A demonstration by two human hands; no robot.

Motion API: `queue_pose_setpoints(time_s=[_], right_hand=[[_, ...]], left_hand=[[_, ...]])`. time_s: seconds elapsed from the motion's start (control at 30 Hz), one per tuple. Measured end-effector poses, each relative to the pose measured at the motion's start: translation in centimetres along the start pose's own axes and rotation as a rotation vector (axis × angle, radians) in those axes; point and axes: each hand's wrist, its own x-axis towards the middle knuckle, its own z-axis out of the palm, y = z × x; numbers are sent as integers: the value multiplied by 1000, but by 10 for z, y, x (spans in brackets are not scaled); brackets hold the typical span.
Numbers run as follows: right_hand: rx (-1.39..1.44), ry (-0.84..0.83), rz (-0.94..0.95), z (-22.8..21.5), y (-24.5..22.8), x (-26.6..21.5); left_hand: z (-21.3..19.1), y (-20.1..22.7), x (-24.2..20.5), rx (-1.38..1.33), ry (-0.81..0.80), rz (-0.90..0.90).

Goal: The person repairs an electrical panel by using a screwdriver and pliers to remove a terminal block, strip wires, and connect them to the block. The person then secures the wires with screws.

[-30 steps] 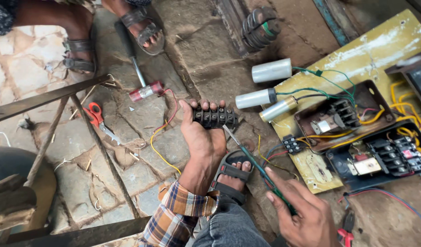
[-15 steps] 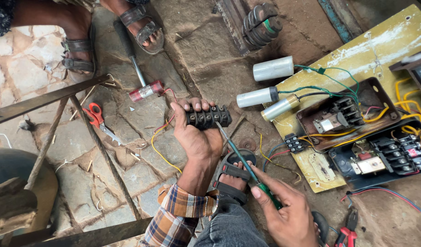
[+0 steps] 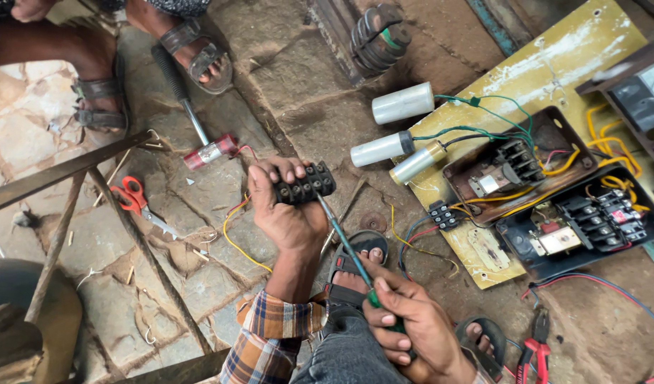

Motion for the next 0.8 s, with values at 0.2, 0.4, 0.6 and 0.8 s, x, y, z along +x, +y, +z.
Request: queue_pose_setpoints(time_s=[0.2, 0.4, 0.6, 0.8], right_hand=[[-421, 272, -229, 8, 15, 11], [-1527, 557, -946, 20, 24, 10], [-1375, 332, -1252, 7, 30, 17], [215, -26, -28, -13, 24, 21]], left_hand=[[-2, 1, -2, 20, -5, 68], [1, -6, -8, 62, 20, 123], [-1, -6, -8, 83, 25, 136], [-10, -4, 0, 31, -28, 60]])
